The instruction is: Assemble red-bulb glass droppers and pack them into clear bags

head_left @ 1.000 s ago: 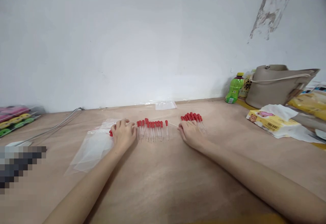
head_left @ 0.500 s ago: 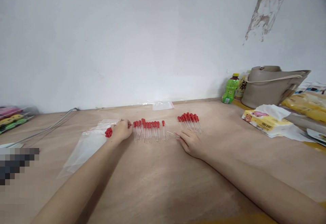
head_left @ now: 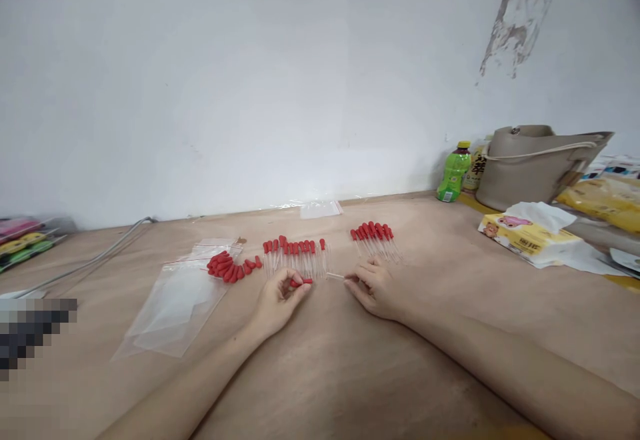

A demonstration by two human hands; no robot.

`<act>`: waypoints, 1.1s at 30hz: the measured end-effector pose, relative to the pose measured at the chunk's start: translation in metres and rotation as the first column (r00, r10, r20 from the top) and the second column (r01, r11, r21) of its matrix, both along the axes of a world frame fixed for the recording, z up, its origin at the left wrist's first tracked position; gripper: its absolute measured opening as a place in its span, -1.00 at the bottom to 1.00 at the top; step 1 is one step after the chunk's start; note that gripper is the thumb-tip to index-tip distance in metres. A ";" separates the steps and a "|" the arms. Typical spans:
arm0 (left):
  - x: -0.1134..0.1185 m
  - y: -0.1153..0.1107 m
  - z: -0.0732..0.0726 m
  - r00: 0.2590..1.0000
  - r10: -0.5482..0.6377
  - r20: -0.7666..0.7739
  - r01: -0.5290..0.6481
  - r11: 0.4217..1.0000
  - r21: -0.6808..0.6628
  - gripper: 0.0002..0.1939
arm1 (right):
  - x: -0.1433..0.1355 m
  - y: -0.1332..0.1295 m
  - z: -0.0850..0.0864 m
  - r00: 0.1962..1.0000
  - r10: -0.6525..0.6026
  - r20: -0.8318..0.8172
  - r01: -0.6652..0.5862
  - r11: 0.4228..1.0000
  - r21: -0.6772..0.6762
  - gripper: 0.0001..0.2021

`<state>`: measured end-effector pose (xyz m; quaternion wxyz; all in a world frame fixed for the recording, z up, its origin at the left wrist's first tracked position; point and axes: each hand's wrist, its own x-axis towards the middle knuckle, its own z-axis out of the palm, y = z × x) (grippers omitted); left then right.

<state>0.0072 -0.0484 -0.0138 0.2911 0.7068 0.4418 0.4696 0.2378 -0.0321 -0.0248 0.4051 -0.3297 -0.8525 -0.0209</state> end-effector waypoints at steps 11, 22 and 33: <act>-0.002 -0.001 -0.002 0.983 -0.001 -0.184 0.014 0.998 0.067 -0.81 | -0.012 -0.006 0.006 0.994 0.068 0.080 -0.069 0.998 0.001 -0.83; 0.000 -0.010 0.002 0.951 -0.055 -0.304 0.101 0.986 0.136 -0.84 | -0.009 -0.011 0.019 0.976 0.173 0.135 -0.147 0.972 -0.182 -0.81; 0.003 -0.015 0.004 0.923 -0.079 -0.377 0.133 0.984 0.120 -0.81 | -0.013 -0.010 0.011 0.980 0.014 0.198 -0.014 1.000 -0.004 -0.79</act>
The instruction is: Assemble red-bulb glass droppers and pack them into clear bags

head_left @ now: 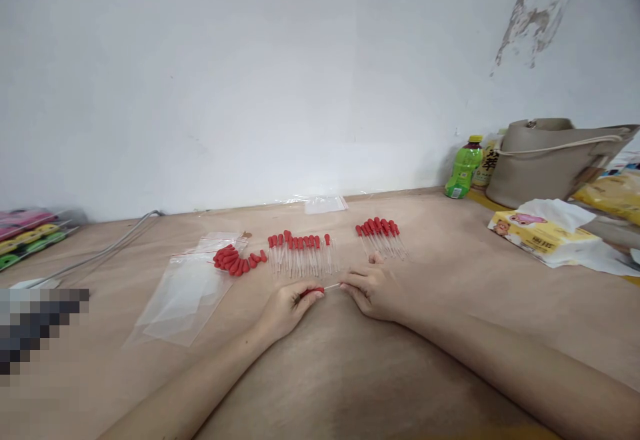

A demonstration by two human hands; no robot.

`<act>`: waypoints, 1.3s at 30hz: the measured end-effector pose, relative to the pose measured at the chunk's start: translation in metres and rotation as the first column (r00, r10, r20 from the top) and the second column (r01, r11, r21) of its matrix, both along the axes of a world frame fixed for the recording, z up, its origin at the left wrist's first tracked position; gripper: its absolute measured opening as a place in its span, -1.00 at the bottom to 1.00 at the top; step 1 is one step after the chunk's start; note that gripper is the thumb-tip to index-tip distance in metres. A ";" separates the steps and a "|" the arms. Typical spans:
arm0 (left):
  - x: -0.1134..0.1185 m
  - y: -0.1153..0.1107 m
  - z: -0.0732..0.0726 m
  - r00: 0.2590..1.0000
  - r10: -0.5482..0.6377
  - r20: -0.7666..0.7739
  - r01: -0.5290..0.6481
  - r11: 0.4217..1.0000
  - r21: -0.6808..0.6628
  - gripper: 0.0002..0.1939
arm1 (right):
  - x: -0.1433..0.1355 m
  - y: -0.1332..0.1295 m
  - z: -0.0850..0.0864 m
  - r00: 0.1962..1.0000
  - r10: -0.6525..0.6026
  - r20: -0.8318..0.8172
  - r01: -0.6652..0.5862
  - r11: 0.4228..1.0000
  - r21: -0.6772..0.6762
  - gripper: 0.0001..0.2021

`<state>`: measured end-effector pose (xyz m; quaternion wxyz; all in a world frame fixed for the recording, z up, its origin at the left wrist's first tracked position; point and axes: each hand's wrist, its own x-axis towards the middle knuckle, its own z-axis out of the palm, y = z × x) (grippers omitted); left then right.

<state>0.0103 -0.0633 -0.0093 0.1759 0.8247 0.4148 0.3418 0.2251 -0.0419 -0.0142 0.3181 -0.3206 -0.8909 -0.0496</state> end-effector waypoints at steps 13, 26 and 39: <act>-0.001 -0.002 0.000 0.997 -0.022 -0.070 0.025 0.999 0.038 -0.84 | -0.004 -0.004 0.009 0.994 0.080 0.072 -0.075 0.995 -0.072 -0.81; -0.003 -0.002 -0.005 0.985 -0.049 -0.167 0.077 0.983 0.165 -0.80 | -0.021 -0.009 0.002 0.997 0.052 0.060 -0.034 0.963 -0.267 -0.76; -0.008 0.002 0.001 0.996 0.049 -0.070 -0.038 0.988 0.151 -0.72 | -0.007 0.001 0.020 0.997 0.072 0.015 -0.057 0.888 -0.457 -0.76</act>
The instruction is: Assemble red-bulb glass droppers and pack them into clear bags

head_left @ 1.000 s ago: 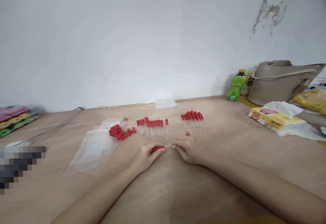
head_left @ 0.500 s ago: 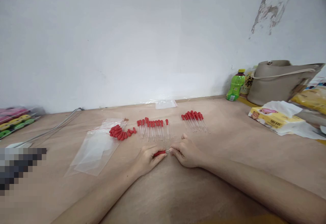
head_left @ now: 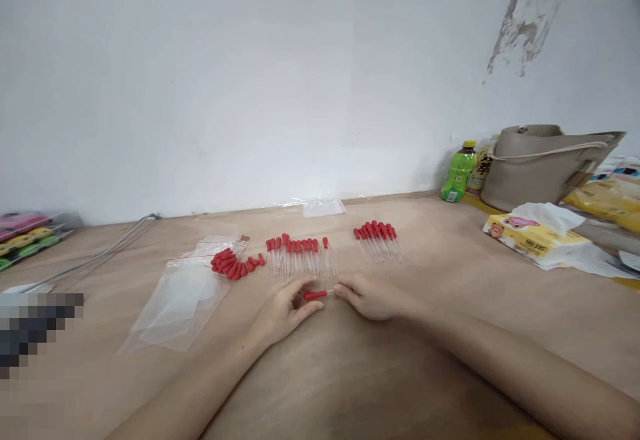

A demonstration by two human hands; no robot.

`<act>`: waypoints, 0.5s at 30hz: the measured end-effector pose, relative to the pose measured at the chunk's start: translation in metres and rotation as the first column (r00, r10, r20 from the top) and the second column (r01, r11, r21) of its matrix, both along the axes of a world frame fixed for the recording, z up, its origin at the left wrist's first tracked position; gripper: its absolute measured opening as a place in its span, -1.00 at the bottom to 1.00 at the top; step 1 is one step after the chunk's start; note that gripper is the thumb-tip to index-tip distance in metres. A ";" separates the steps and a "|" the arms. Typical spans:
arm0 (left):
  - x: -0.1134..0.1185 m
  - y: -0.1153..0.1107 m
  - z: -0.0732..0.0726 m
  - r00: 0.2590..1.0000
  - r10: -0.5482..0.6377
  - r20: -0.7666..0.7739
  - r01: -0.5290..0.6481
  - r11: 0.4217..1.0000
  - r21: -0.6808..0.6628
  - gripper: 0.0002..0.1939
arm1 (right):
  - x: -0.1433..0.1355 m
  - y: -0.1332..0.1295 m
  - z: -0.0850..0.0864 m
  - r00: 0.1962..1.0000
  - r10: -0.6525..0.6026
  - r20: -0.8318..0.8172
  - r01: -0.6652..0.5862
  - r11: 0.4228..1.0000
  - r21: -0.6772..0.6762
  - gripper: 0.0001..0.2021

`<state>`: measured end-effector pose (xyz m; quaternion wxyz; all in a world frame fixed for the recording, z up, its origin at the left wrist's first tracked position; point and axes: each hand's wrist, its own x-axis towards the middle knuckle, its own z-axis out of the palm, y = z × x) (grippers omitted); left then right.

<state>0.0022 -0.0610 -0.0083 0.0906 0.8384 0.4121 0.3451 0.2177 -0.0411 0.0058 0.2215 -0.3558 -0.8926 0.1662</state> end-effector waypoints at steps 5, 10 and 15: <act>-0.015 0.006 -0.001 0.997 0.079 -0.013 -0.079 0.997 -0.015 -0.78 | 0.032 0.029 0.011 0.944 -0.302 -0.132 0.290 0.952 -0.104 -0.83; -0.013 0.006 0.001 0.997 0.029 -0.075 -0.034 0.998 -0.056 -0.86 | 0.040 0.059 0.019 0.766 -0.639 0.063 0.640 0.768 0.012 -0.70; -0.012 0.005 0.001 0.998 0.064 -0.027 -0.066 0.994 -0.092 -0.95 | 0.023 0.072 0.012 0.581 -0.810 0.087 0.785 0.585 0.204 -0.71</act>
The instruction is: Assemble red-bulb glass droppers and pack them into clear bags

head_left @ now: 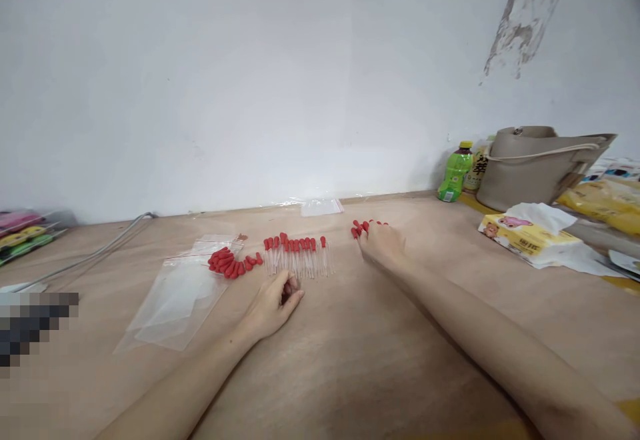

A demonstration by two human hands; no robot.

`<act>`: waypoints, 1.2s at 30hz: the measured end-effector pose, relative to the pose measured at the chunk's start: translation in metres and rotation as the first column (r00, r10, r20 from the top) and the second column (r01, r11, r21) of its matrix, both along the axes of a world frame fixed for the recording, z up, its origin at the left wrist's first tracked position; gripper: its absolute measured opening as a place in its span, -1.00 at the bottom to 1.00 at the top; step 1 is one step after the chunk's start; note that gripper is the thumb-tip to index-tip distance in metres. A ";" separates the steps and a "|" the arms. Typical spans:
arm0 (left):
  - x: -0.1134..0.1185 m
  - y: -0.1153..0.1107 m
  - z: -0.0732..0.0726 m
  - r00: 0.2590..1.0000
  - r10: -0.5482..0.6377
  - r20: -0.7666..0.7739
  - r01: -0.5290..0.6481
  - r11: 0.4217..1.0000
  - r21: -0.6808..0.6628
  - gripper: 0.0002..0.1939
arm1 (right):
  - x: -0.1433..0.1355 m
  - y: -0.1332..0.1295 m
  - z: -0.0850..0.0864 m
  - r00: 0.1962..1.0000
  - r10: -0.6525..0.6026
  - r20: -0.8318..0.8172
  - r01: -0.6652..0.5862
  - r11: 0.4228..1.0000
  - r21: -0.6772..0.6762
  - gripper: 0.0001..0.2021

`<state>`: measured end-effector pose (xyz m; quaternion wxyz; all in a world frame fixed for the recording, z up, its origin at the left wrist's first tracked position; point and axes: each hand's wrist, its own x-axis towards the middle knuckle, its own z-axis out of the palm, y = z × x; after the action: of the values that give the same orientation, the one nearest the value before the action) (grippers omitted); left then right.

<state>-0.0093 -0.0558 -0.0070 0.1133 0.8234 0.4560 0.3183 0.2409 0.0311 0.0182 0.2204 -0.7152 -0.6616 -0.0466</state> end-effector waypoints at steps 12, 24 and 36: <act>-0.002 0.003 -0.002 0.999 -0.024 -0.023 0.023 0.999 -0.028 -0.86 | -0.010 -0.004 -0.011 1.000 0.000 0.029 0.003 0.997 -0.079 -0.72; -0.005 0.008 0.002 0.901 0.101 0.421 0.048 0.943 -0.329 -0.75 | -0.053 -0.002 -0.012 0.982 0.163 -0.098 -0.184 0.946 -0.266 -0.71; -0.010 0.013 0.009 0.824 0.212 0.526 0.069 0.883 -0.464 -0.73 | -0.061 0.013 -0.010 0.982 0.133 -0.132 -0.172 0.915 -0.364 -0.68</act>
<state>-0.0189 -0.0425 0.0021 0.4229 0.6230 0.4960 0.4324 0.1802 0.0444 0.0087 0.1174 -0.6917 -0.6997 0.1349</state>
